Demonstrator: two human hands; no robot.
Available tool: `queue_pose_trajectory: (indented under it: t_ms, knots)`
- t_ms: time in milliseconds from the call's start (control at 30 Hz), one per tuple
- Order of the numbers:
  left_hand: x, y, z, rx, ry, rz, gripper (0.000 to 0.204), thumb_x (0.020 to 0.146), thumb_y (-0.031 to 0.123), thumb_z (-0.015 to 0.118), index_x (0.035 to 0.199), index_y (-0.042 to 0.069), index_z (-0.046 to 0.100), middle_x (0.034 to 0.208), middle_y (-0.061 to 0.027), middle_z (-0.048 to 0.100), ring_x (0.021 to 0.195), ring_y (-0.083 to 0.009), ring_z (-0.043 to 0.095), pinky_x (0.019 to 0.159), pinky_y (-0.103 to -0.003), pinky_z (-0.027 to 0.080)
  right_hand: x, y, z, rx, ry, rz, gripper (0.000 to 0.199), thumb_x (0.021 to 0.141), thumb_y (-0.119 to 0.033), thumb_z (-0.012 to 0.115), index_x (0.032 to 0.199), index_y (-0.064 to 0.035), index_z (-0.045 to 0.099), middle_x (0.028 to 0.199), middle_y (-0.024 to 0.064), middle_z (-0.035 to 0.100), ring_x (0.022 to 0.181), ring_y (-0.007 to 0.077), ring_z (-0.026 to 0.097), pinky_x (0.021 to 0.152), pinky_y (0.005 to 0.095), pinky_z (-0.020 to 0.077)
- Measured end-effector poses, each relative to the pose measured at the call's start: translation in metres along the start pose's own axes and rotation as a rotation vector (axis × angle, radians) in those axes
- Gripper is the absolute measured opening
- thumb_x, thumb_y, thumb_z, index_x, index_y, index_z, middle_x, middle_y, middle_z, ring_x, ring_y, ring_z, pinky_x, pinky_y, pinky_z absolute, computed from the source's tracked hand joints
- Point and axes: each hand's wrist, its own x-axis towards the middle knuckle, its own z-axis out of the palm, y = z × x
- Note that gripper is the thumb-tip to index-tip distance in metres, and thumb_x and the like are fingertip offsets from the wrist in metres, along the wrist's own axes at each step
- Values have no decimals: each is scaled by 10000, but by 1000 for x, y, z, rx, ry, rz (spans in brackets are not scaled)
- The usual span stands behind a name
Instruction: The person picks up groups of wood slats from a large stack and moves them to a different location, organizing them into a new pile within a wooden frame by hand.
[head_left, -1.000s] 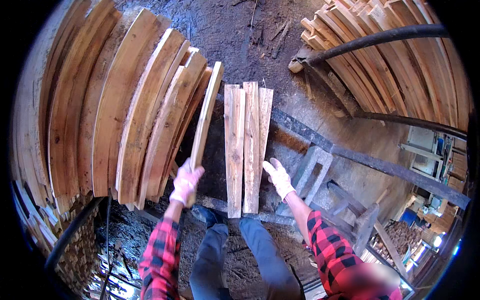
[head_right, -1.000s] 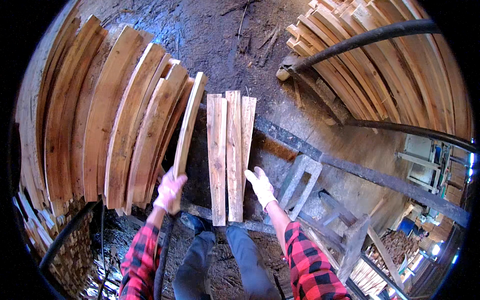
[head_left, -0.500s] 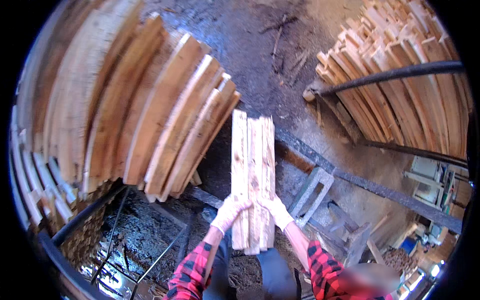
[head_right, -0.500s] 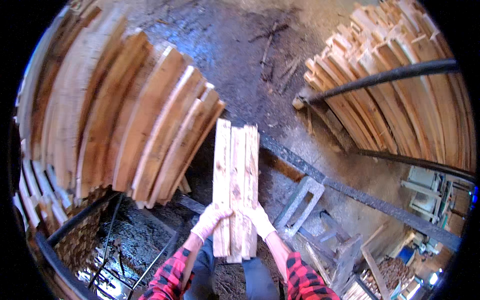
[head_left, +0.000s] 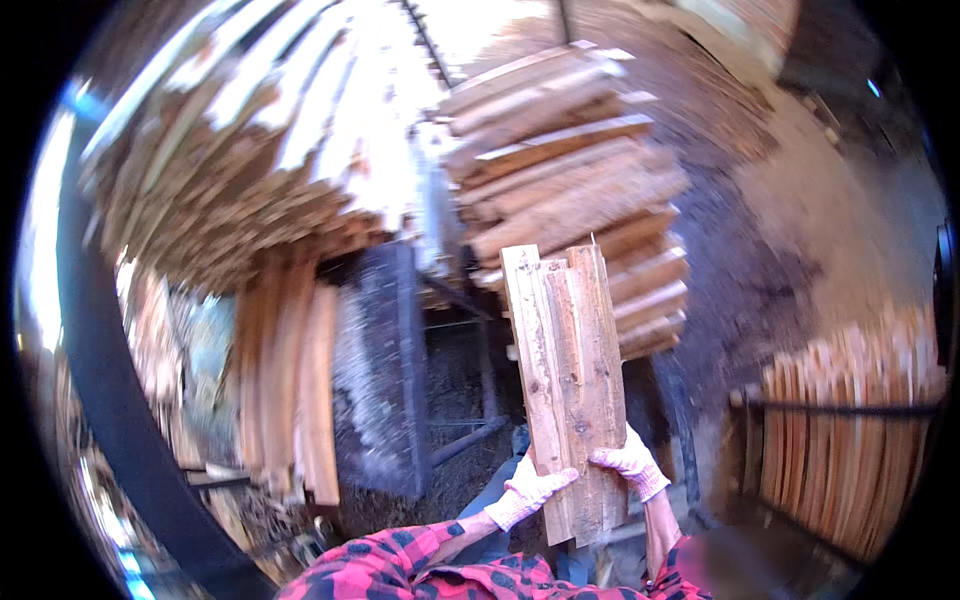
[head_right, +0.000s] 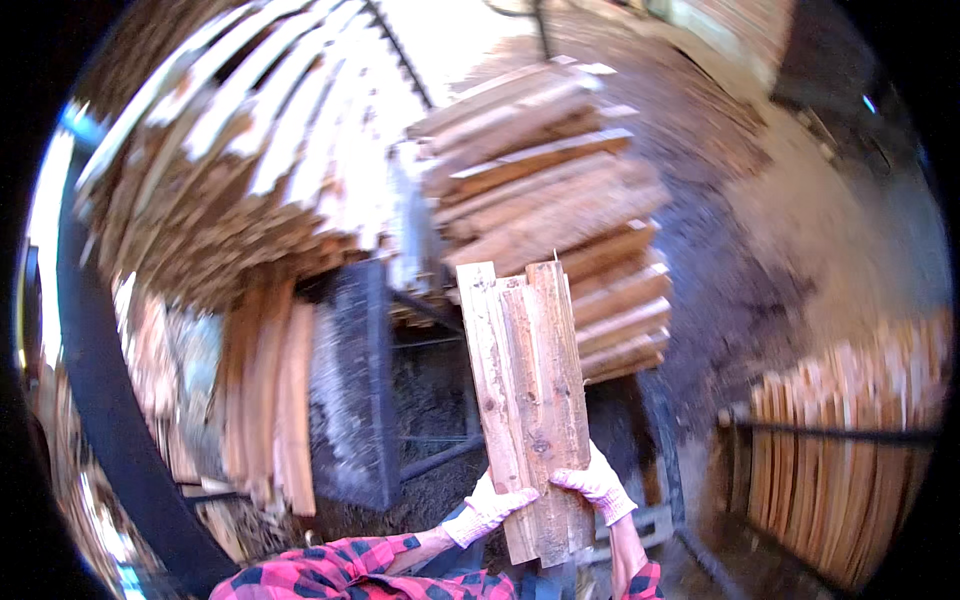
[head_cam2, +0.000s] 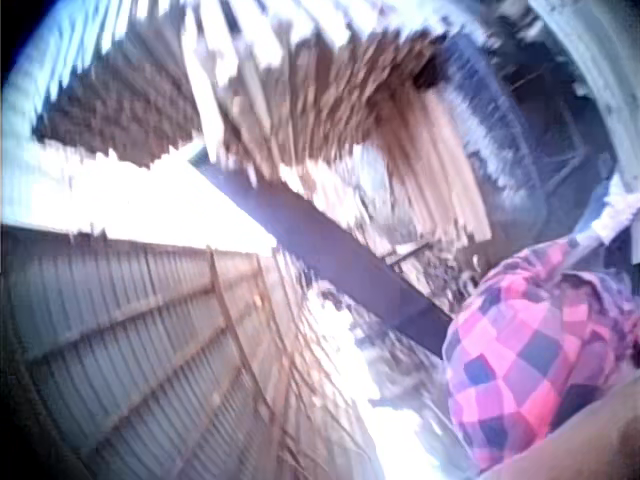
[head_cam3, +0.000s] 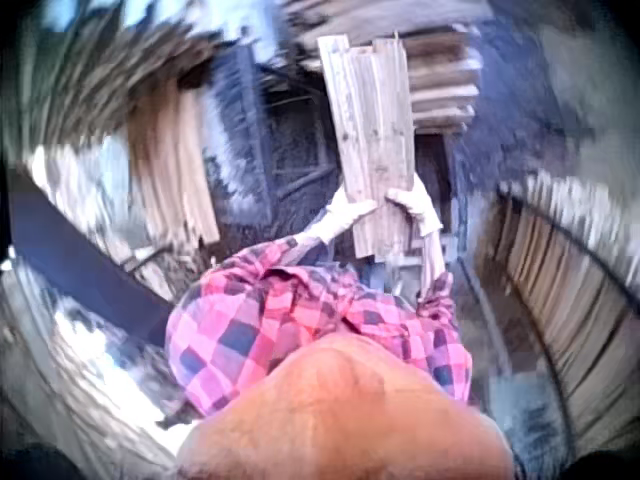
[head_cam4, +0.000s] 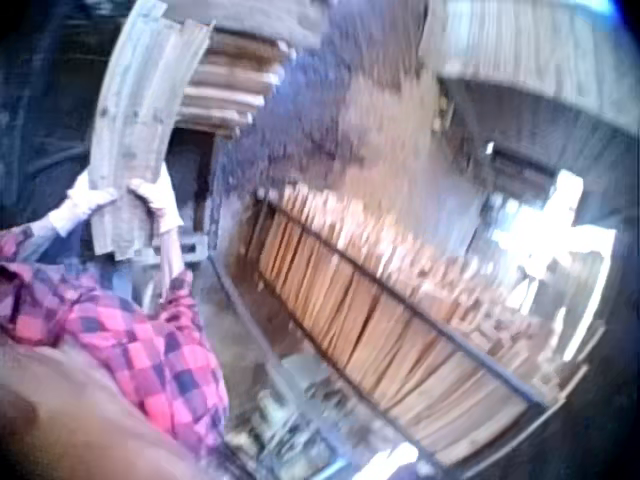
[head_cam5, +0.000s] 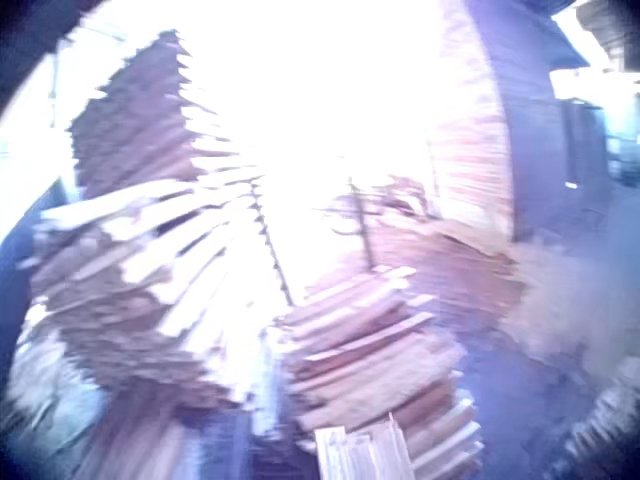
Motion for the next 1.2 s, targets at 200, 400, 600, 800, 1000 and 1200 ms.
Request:
queue_pose_trajectory:
  t_ms: [200,400,600,800,1000,1200]
  knots:
    - [-61,82,-58,-154,326,263,624,774,-9,840,1320,35,541,1216,-107,664,1061,-195,668,897,-338,590,60,-82,146,-297,-389,-15,950,669,-237,931,1460,-20,451,1340,91,603,1216,190,555,1073,364,434]
    - [-109,118,-174,476,543,549,430,1024,201,528,1412,17,511,1336,-177,625,1114,-201,660,923,-325,560,126,-121,310,-729,-719,-101,982,669,-379,914,1456,-19,448,1322,136,617,1199,212,576,1054,363,438]
    - [-48,241,-287,364,997,589,597,1042,405,490,1495,18,441,1506,-222,464,1343,-301,488,1124,-416,388,212,-153,472,-1403,-466,-752,808,693,-375,775,1348,10,498,1147,237,659,1052,388,664,876,461,546]
    - [44,330,-412,751,1502,36,1333,757,854,570,1526,-146,141,1574,-378,204,1474,-482,237,1213,-492,224,173,-97,453,-1270,-534,-1029,717,817,-352,691,1407,-23,452,1147,224,619,1018,394,644,825,491,531]
    - [68,312,-409,869,1607,-11,1173,849,858,393,1566,-48,184,1581,-365,187,1455,-495,246,1189,-527,271,103,-73,312,-1009,-478,-517,654,910,-385,641,1438,-42,464,1349,195,578,1223,340,589,1026,407,482]
    - [86,269,-172,743,729,1060,837,957,513,595,1577,75,240,1630,-232,194,1490,-396,257,1229,-503,188,116,-10,166,-758,81,-45,652,915,-324,719,1436,-13,481,1374,167,606,1277,259,583,1091,366,452]
